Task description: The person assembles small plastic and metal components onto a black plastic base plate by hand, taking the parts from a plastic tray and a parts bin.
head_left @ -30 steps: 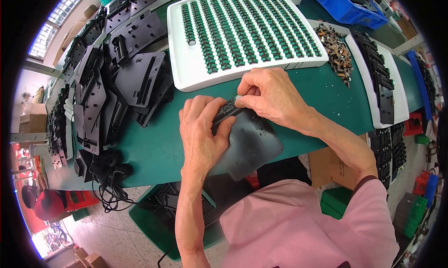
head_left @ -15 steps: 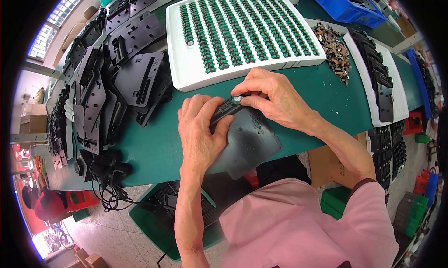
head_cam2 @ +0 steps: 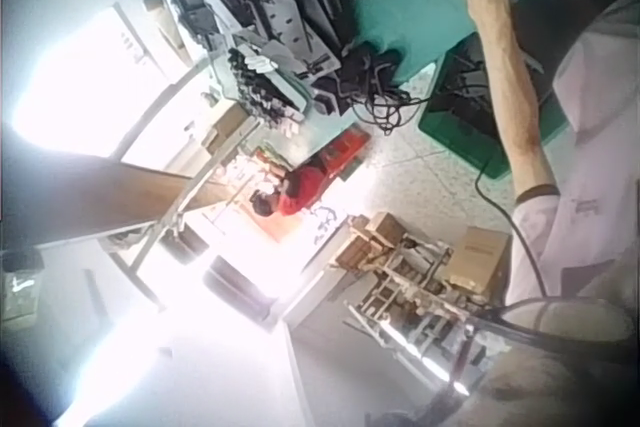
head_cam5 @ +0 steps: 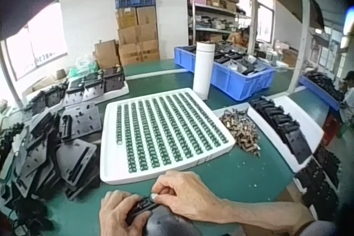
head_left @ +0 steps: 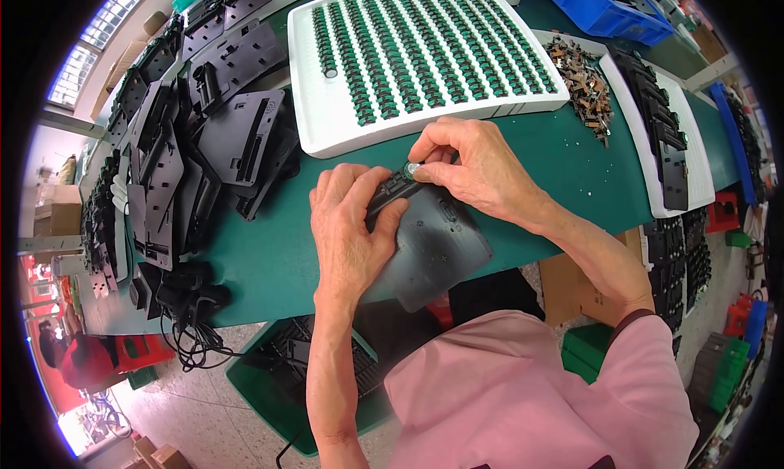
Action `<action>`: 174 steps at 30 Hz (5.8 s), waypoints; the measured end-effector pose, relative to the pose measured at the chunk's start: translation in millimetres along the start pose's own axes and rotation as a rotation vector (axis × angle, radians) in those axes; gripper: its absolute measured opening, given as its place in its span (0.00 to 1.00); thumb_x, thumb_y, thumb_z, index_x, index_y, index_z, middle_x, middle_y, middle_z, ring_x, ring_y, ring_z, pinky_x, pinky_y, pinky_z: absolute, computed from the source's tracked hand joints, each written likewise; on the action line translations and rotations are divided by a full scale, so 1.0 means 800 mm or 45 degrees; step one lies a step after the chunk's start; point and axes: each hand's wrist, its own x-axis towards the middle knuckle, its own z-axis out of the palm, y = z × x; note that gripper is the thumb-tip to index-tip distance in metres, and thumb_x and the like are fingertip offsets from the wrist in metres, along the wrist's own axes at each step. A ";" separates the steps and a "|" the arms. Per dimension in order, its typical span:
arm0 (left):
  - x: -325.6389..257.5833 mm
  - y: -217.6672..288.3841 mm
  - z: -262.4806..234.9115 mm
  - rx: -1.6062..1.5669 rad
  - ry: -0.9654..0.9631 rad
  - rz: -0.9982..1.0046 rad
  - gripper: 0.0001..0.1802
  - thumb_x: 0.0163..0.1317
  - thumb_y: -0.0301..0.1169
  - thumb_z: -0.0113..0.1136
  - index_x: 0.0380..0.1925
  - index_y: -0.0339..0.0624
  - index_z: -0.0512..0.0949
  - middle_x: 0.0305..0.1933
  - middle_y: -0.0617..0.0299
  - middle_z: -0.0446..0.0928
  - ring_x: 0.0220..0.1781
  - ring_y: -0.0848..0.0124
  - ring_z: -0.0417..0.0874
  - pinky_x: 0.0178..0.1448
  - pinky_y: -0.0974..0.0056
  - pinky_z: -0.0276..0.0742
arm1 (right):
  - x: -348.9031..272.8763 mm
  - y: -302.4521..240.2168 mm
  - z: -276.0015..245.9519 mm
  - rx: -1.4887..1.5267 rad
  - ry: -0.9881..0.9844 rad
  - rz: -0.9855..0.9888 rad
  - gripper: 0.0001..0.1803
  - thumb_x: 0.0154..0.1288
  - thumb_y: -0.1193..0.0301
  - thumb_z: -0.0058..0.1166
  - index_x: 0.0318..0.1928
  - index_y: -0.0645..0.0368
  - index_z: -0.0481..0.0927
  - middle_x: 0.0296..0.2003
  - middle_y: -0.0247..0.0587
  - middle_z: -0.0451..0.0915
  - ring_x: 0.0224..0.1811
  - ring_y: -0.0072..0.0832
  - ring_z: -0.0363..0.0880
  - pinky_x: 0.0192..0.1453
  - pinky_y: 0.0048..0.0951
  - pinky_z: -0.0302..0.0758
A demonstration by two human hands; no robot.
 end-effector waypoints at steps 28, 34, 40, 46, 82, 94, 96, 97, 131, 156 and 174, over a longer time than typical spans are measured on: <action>0.001 0.013 -0.004 -0.011 -0.023 -0.051 0.20 0.48 0.24 0.74 0.43 0.36 0.82 0.42 0.56 0.78 0.45 0.58 0.75 0.50 0.57 0.74 | -0.078 0.132 -0.160 -1.046 0.874 0.046 0.11 0.60 0.77 0.62 0.44 0.56 0.86 0.36 0.39 0.78 0.42 0.38 0.81 0.45 0.40 0.77; 0.001 0.012 -0.003 -0.019 -0.024 -0.051 0.20 0.48 0.24 0.74 0.43 0.36 0.82 0.42 0.57 0.78 0.45 0.58 0.75 0.50 0.58 0.73 | -0.079 0.125 -0.157 -0.939 0.770 0.039 0.08 0.60 0.76 0.62 0.41 0.59 0.85 0.34 0.39 0.79 0.41 0.38 0.81 0.44 0.41 0.76; 0.001 0.012 -0.004 -0.015 -0.027 -0.054 0.20 0.47 0.24 0.74 0.43 0.36 0.82 0.42 0.57 0.78 0.46 0.58 0.75 0.51 0.57 0.73 | -0.095 0.109 -0.139 -0.497 0.579 -0.088 0.07 0.62 0.78 0.62 0.42 0.63 0.85 0.35 0.39 0.80 0.34 0.32 0.81 0.40 0.32 0.76; 0.001 0.014 -0.003 -0.016 -0.018 -0.069 0.20 0.47 0.23 0.74 0.43 0.36 0.82 0.41 0.57 0.79 0.46 0.58 0.75 0.51 0.58 0.73 | -0.098 0.106 -0.140 -0.562 0.528 -0.131 0.09 0.60 0.80 0.64 0.42 0.63 0.85 0.35 0.38 0.80 0.34 0.31 0.81 0.39 0.31 0.75; -0.001 0.005 -0.001 0.009 0.025 0.018 0.19 0.48 0.26 0.73 0.42 0.39 0.83 0.40 0.59 0.77 0.45 0.58 0.75 0.52 0.56 0.68 | -0.080 0.027 0.027 -0.415 0.355 -0.486 0.09 0.61 0.81 0.62 0.42 0.61 0.82 0.35 0.41 0.75 0.35 0.40 0.79 0.37 0.40 0.76; -0.001 0.005 0.000 0.048 0.022 0.020 0.19 0.49 0.27 0.73 0.43 0.38 0.82 0.40 0.58 0.78 0.46 0.57 0.76 0.54 0.56 0.71 | -0.087 0.031 0.045 -0.592 0.552 -0.608 0.11 0.56 0.82 0.65 0.39 0.61 0.80 0.32 0.39 0.73 0.32 0.38 0.77 0.35 0.36 0.75; -0.001 0.005 -0.001 0.045 0.030 0.029 0.19 0.49 0.27 0.73 0.43 0.38 0.82 0.40 0.58 0.78 0.46 0.57 0.76 0.54 0.56 0.71 | -0.087 0.031 0.045 -0.541 0.527 -0.593 0.11 0.56 0.82 0.65 0.39 0.61 0.80 0.31 0.39 0.74 0.32 0.39 0.78 0.35 0.37 0.76; -0.001 0.005 -0.001 0.044 0.029 0.029 0.19 0.49 0.27 0.73 0.43 0.38 0.82 0.40 0.58 0.78 0.46 0.57 0.76 0.54 0.56 0.71 | -0.087 0.031 0.045 -0.542 0.527 -0.591 0.11 0.56 0.82 0.65 0.39 0.61 0.80 0.31 0.39 0.74 0.32 0.39 0.78 0.35 0.37 0.76; -0.004 0.003 0.001 0.010 0.098 0.013 0.16 0.51 0.25 0.71 0.41 0.36 0.81 0.41 0.55 0.78 0.44 0.56 0.78 0.49 0.56 0.74 | -0.090 0.014 0.012 -0.140 0.282 -0.233 0.14 0.59 0.80 0.66 0.46 0.61 0.82 0.32 0.38 0.77 0.26 0.27 0.79 0.30 0.28 0.75; 0.004 0.013 0.000 -0.165 0.178 -0.001 0.24 0.51 0.29 0.73 0.50 0.35 0.80 0.45 0.51 0.78 0.47 0.55 0.79 0.54 0.56 0.74 | -0.095 0.011 -0.023 0.732 -0.004 0.312 0.31 0.62 0.81 0.62 0.66 0.65 0.69 0.37 0.34 0.84 0.39 0.16 0.79 0.45 0.20 0.74; -0.008 -0.001 -0.005 -0.149 0.127 -0.138 0.25 0.72 0.44 0.56 0.54 0.30 0.78 0.40 0.56 0.75 0.44 0.64 0.76 0.50 0.60 0.73 | -0.246 0.071 -0.331 0.462 0.752 0.118 0.26 0.62 0.77 0.61 0.62 0.63 0.77 0.38 0.25 0.81 0.38 0.13 0.77 0.48 0.17 0.73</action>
